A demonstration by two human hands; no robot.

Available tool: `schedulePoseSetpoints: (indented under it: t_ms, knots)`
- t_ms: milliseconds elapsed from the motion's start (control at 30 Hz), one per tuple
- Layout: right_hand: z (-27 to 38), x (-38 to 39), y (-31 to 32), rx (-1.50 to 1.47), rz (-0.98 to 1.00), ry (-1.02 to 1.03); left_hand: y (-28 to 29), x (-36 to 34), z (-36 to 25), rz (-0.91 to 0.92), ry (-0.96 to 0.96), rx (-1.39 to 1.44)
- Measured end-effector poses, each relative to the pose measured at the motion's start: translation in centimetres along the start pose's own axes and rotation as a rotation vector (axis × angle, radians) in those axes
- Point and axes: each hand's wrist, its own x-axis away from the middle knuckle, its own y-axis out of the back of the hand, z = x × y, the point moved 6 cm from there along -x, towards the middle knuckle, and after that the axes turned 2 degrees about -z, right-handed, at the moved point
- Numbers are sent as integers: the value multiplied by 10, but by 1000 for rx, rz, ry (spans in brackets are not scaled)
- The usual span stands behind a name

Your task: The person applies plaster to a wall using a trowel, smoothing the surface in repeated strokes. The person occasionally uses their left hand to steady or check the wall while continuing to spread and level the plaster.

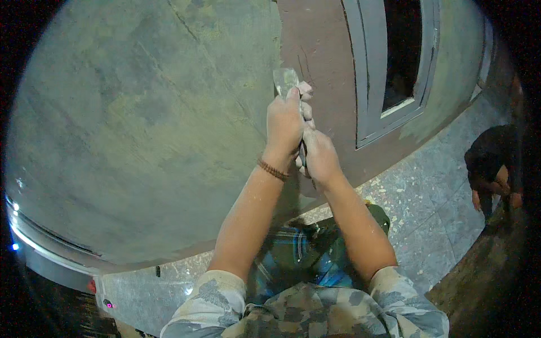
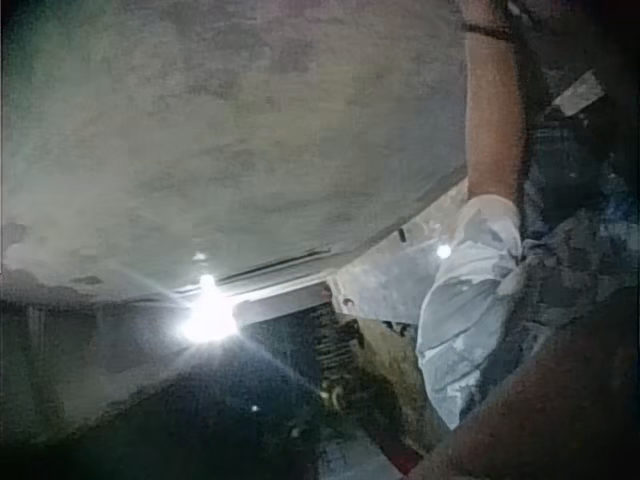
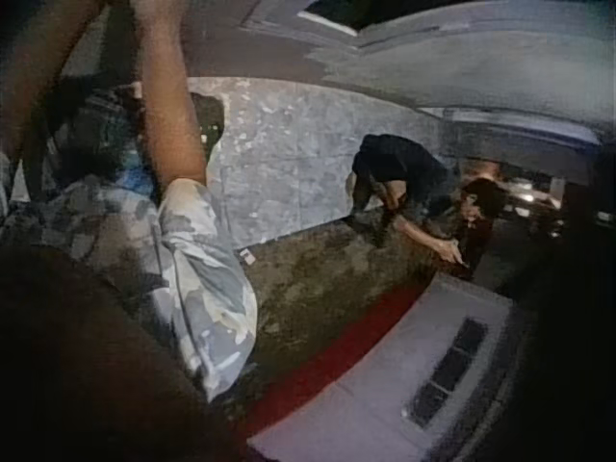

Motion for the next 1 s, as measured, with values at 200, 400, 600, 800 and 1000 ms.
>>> schedulePoseSetpoints:
  t_ms: [200, 400, 600, 800, 1000]
  knots:
    - [-25, 8, -6, 264, -28, 224, 22, 24, 39, -162, 223, -76]
    - [41, -12, -6, 77, 18, -15, -7, -21, -23, -88, 47, 13]
    - [15, 6, -3, 47, 26, -1, 2, 5, 3, -117, 97, 0]
    - [11, -2, -7, 144, -10, -29, 4, 6, -1, -125, 124, -61]
    - [62, -6, -10, 48, 36, 25, -12, -16, -37, -65, 39, 71]
